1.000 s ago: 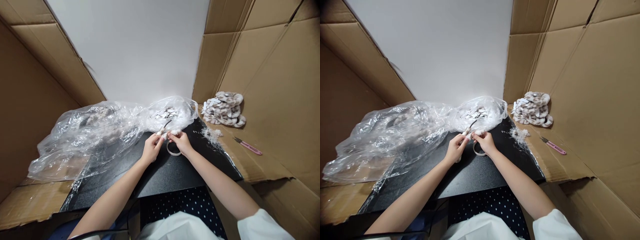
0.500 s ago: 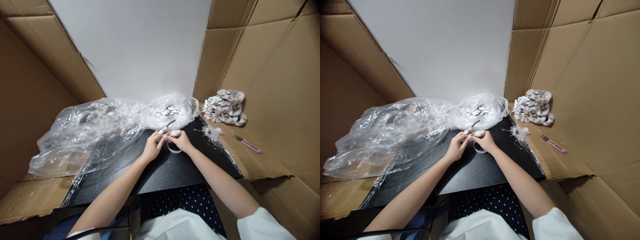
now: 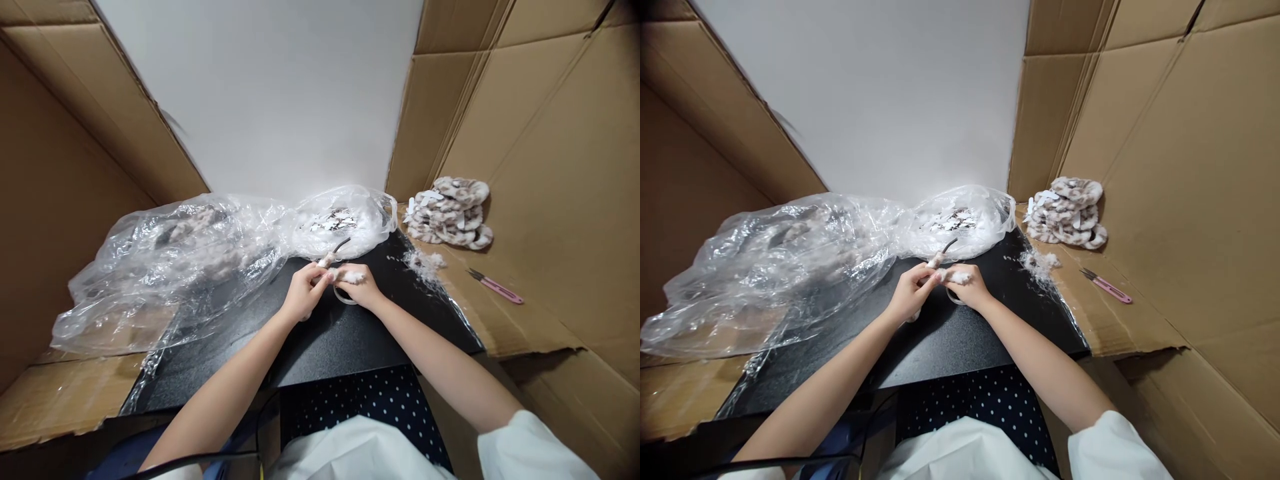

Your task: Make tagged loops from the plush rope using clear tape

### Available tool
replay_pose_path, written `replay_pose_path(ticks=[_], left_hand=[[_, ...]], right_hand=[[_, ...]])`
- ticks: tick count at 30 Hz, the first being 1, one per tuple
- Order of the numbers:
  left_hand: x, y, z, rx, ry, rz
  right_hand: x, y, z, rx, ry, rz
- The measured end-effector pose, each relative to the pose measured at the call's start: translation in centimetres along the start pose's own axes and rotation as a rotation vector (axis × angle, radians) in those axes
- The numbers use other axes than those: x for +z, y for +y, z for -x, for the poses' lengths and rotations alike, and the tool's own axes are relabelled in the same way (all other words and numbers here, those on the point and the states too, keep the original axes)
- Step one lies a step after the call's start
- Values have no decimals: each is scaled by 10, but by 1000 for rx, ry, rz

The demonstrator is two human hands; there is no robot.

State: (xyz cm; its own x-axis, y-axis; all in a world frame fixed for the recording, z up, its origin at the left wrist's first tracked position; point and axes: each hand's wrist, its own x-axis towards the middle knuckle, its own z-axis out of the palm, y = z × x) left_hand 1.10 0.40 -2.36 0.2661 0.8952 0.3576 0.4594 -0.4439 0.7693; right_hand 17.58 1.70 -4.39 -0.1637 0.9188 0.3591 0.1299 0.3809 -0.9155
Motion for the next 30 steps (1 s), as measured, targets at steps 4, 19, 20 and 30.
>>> replay_pose_path(ticks=[4, 19, 20, 30], left_hand=[[-1, 3, 1, 19, 31, -49], [-2, -8, 2, 108, 32, -116], [-2, -8, 2, 117, 21, -117], [1, -12, 1, 103, -18, -137]], right_hand=[[0, -4, -1, -49, -49, 47], [-14, -8, -4, 141, -15, -90], [-14, -7, -4, 154, -28, -109], [-8, -2, -2, 187, -64, -93]])
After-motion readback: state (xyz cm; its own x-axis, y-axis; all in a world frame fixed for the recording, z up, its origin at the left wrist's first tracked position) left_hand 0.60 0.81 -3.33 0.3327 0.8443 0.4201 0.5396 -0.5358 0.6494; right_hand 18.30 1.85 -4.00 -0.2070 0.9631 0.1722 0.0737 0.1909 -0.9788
